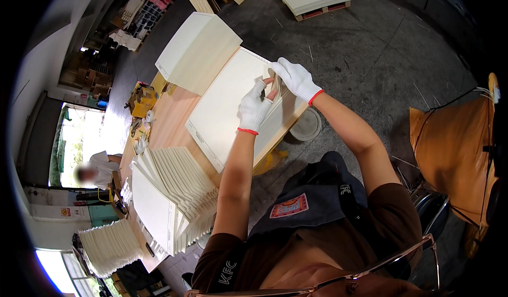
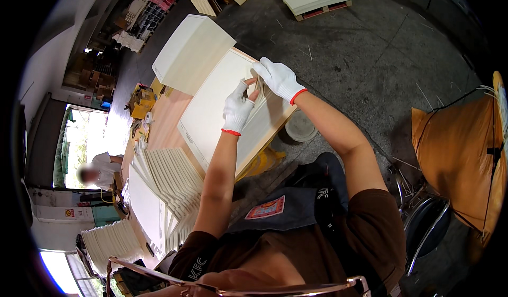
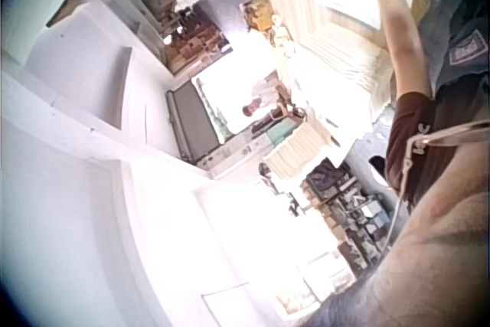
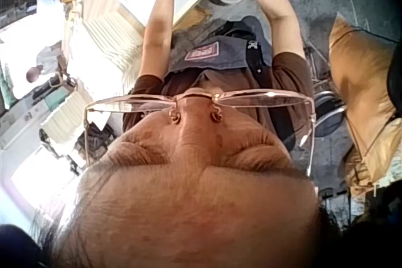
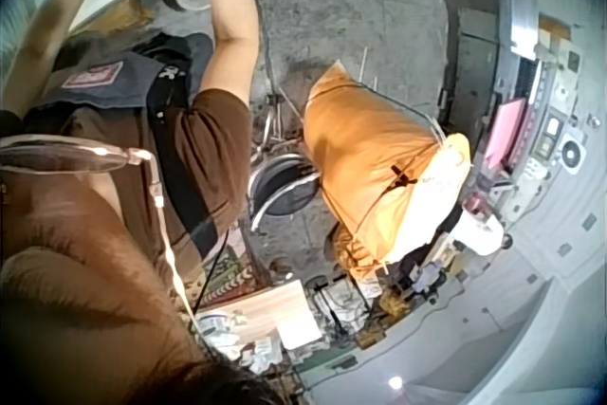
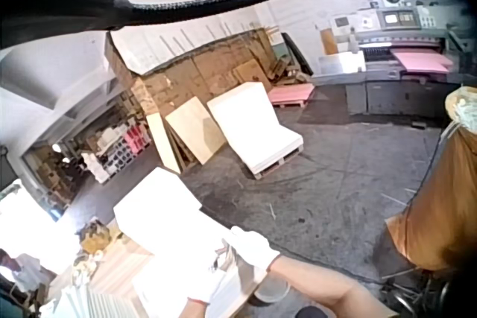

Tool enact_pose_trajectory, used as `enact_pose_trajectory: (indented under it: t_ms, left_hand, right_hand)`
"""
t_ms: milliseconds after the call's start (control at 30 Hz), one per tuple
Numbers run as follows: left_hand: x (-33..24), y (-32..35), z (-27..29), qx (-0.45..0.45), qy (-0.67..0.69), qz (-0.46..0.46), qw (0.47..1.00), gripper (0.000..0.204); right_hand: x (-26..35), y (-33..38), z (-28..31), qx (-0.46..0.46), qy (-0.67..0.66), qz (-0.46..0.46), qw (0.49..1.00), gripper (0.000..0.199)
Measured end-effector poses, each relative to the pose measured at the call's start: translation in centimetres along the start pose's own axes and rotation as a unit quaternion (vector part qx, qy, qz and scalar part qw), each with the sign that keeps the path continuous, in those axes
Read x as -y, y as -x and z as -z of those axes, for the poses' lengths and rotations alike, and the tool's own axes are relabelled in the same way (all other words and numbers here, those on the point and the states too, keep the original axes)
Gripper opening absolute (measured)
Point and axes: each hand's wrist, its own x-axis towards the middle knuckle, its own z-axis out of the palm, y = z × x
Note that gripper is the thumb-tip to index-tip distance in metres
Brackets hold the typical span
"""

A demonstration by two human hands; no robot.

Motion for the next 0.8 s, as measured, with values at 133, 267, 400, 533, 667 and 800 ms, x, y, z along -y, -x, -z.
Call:
enact_pose_trajectory:
  t_ms: [133,267,400,533,667,800]
  left_hand:
    - [-0.4,0.2,0.2,-0.03,-0.001,-0.052,0.998,0.043]
    - [-0.2,0.2,0.1,-0.022,-0.002,-0.038,0.999,0.04]
    - [0.6,-0.1,-0.5,-0.088,-0.013,-0.041,0.995,0.032]
    - [1.0,-0.2,-0.8,-0.09,0.018,-0.123,0.988,0.029]
    - [0.7,-0.1,-0.7,-0.062,-0.023,-0.08,0.995,0.031]
    - [0.0,0.0,-0.5,-0.032,-0.011,-0.042,0.999,0.038]
  right_hand:
    - [-0.1,0.1,0.0,0.003,0.0,0.0,1.0,0.051]
    - [0.1,0.2,0.1,0.0,-0.003,-0.005,1.0,0.051]
    - [0.1,0.3,0.1,0.008,0.001,-0.011,1.0,0.052]
    - [-0.1,0.1,-0.1,0.0,-0.006,-0.011,1.0,0.05]
    - [-0.6,0.1,-0.4,-0.009,-0.01,0.004,1.0,0.047]
    - [-0.9,0.1,-0.6,-0.011,0.0,0.015,1.0,0.045]
